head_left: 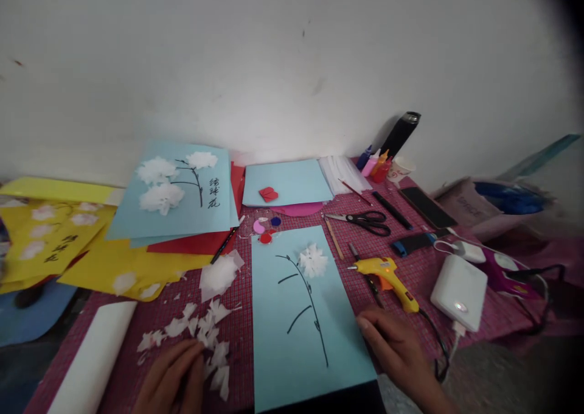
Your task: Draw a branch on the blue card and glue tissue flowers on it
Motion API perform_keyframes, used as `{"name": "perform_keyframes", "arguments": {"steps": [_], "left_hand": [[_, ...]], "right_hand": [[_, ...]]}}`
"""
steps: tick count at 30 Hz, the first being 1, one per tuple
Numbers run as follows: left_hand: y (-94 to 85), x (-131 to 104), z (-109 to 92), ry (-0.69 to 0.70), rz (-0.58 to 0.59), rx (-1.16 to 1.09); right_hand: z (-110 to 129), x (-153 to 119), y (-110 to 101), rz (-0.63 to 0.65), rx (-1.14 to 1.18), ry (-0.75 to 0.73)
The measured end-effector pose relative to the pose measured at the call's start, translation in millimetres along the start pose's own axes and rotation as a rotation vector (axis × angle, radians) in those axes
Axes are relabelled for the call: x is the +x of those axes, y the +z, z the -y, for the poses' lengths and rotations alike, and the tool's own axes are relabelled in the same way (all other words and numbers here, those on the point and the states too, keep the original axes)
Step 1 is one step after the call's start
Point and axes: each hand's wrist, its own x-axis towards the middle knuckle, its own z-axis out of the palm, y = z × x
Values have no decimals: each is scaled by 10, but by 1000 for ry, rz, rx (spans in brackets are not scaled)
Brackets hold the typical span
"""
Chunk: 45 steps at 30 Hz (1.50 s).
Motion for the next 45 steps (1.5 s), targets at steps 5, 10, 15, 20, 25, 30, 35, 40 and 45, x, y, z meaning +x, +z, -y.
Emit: {"name": "perform_keyframes", "arguments": {"steps": [5, 10, 15, 20, 25, 30, 35, 40, 45], "left_hand": [[-21, 411, -400, 122, 139, 23], [183, 954, -952, 327, 525, 25], [545, 1402, -1325, 359, 658, 2], [810, 1503, -1325, 339, 666, 36], [684, 1319, -1109, 290, 619, 98], [351, 994, -894, 276, 448, 48], [116, 540, -497, 94, 183, 33], [14, 92, -117, 19, 130, 92], [-28, -179, -26, -10, 84, 69]], "right_hand": [[-40, -49, -6, -12, -4, -102], [-102, -96, 30, -18, 10, -141], [-123, -114, 29, -56, 44, -144], [-134, -127, 10, -59, 81, -130], [-150, -148, 20, -63, 85, -137], [-188, -165, 58, -64, 58, -173], [-188, -162, 69, -58, 33, -191], [-232, -152, 101, -60, -2, -214], [-279, -145, 141, -85, -24, -248]]}}
